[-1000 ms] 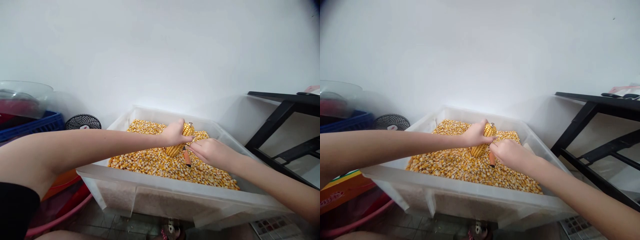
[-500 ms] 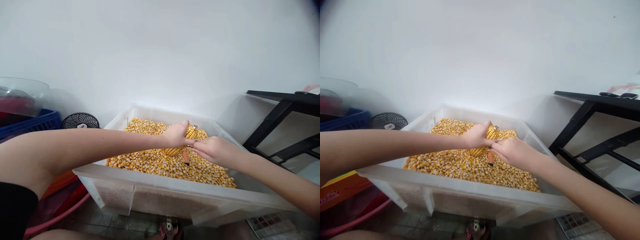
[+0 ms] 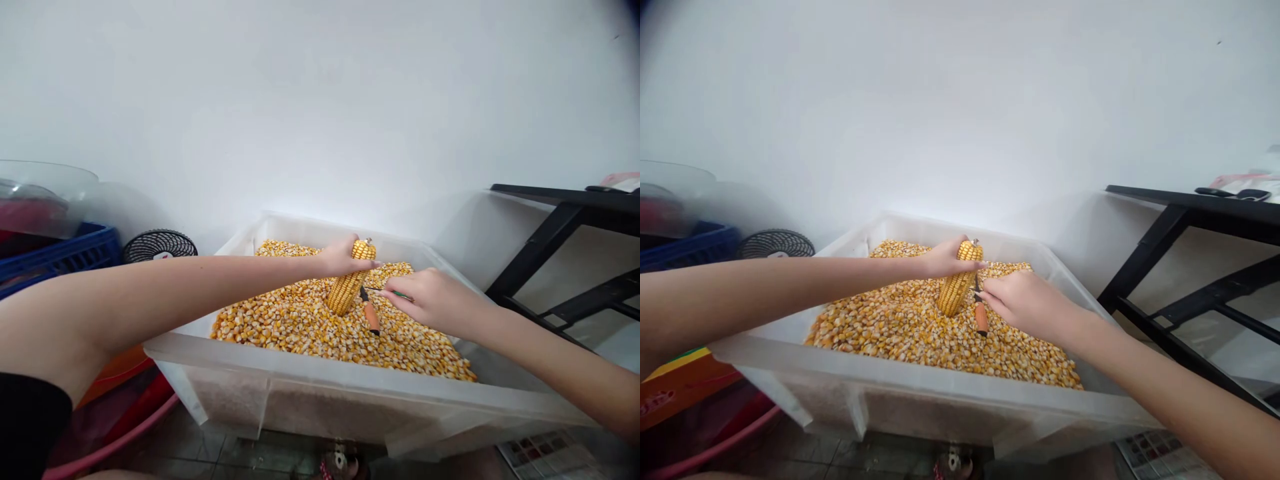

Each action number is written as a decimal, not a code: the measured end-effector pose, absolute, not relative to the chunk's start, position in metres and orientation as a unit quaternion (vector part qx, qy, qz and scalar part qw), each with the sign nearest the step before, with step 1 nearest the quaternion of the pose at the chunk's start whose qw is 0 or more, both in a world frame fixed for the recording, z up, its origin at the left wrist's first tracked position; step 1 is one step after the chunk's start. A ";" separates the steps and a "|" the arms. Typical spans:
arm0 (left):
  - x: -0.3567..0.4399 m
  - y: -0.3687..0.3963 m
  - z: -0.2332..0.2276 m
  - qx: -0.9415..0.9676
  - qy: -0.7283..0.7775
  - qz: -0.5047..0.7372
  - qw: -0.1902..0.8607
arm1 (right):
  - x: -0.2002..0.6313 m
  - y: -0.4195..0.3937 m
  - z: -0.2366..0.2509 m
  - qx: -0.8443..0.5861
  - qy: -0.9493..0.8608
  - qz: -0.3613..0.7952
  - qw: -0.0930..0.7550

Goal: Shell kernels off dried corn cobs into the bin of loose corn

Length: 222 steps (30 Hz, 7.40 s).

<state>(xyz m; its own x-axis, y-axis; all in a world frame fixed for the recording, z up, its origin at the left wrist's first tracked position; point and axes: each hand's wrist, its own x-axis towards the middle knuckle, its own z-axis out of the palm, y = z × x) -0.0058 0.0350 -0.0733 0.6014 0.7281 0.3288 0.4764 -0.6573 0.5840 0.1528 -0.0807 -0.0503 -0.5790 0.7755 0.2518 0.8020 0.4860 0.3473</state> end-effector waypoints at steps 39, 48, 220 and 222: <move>-0.008 0.037 -0.072 0.859 0.339 0.260 0.280 | 0.147 -0.066 -0.071 -0.404 -0.837 -0.362 0.070; -0.010 0.038 -0.072 0.858 0.340 0.270 0.275 | 0.150 -0.070 -0.074 -0.434 -0.831 -0.344 0.049; -0.012 0.040 -0.070 0.864 0.353 0.271 0.234 | 0.144 -0.065 -0.055 -0.547 -0.807 0.107 0.194; -0.013 0.043 -0.069 0.862 0.357 0.268 0.241 | 0.144 -0.064 -0.047 -0.537 -0.822 0.096 0.163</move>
<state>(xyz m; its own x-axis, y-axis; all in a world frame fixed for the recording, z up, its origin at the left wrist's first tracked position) -0.0130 0.0432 -0.0692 0.6024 0.7437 0.2898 0.4862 -0.6298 0.6058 0.1444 -0.0638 -0.0471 -0.3696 0.9144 0.1649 0.8518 0.4043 -0.3332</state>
